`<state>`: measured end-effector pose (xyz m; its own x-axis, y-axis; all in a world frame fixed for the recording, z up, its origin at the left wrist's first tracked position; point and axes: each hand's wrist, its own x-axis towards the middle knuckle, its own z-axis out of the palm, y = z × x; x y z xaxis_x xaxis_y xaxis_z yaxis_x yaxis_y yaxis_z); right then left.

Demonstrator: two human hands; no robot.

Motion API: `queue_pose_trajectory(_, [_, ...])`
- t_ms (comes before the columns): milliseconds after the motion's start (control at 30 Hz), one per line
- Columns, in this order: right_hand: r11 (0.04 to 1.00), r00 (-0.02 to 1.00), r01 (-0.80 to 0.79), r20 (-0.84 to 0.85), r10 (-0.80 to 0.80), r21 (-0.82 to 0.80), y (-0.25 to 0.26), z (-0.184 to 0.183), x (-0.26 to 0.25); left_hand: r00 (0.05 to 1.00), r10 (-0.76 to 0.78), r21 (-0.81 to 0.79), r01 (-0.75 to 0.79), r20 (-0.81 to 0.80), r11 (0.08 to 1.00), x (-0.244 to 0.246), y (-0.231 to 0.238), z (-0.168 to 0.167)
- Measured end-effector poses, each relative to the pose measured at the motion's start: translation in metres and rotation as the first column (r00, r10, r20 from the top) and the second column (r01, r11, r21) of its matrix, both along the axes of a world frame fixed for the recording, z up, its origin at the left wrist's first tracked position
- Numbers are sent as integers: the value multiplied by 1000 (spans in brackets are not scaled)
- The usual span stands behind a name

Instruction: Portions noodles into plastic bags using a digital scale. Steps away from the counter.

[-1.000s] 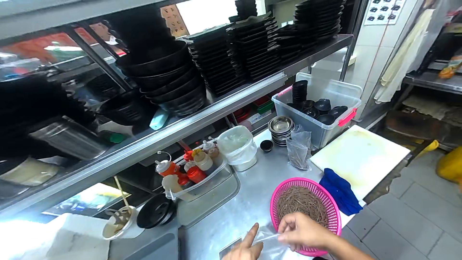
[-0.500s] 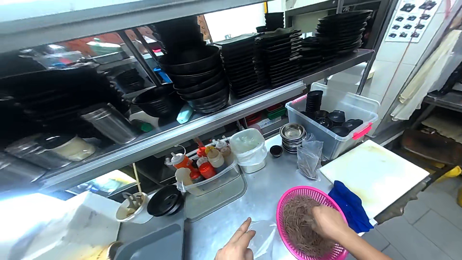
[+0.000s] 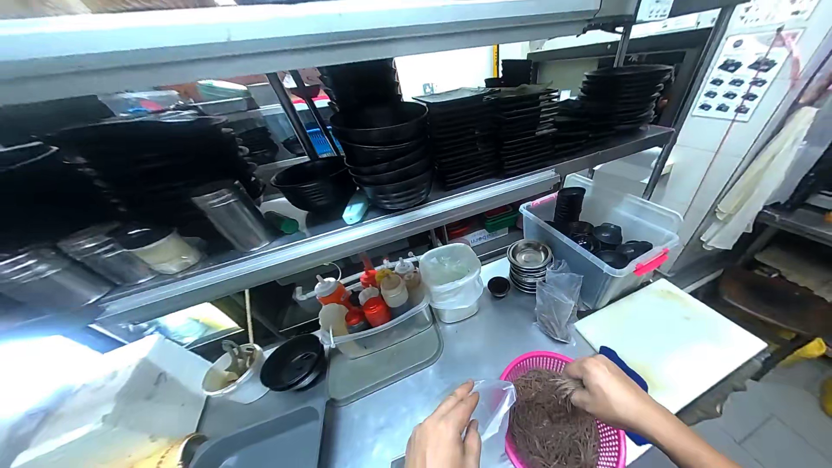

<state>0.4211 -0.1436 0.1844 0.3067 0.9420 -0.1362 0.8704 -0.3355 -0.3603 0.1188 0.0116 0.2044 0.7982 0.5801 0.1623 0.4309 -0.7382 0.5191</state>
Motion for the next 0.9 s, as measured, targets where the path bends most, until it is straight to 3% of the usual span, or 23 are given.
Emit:
queue_pose_trajectory(167, [995, 993, 66, -100, -58, 76, -3, 50, 6, 998, 5, -1, -5, -62, 1000, 19, 4, 12])
queue_pose_trajectory(367, [983, 946, 127, -313, -79, 136, -7, 162, 1, 979, -43, -43, 35, -199, 998, 57, 4, 11])
queue_pose_trajectory(633, [924, 953, 79, -299, 40, 374, -6, 291, -11, 943, -147, -186, 94, -298, 978, 107, 1, 2])
queue_pose_trajectory(767, [912, 963, 21, -254, 92, 410, -2, 325, -15, 944, -192, -240, 128, -269, 962, 124, -5, -2])
queue_pose_trajectory(900, [910, 963, -10, -239, 120, 415, -1, 321, -22, 958, -204, -325, 131, -200, 937, 126, -17, 2])
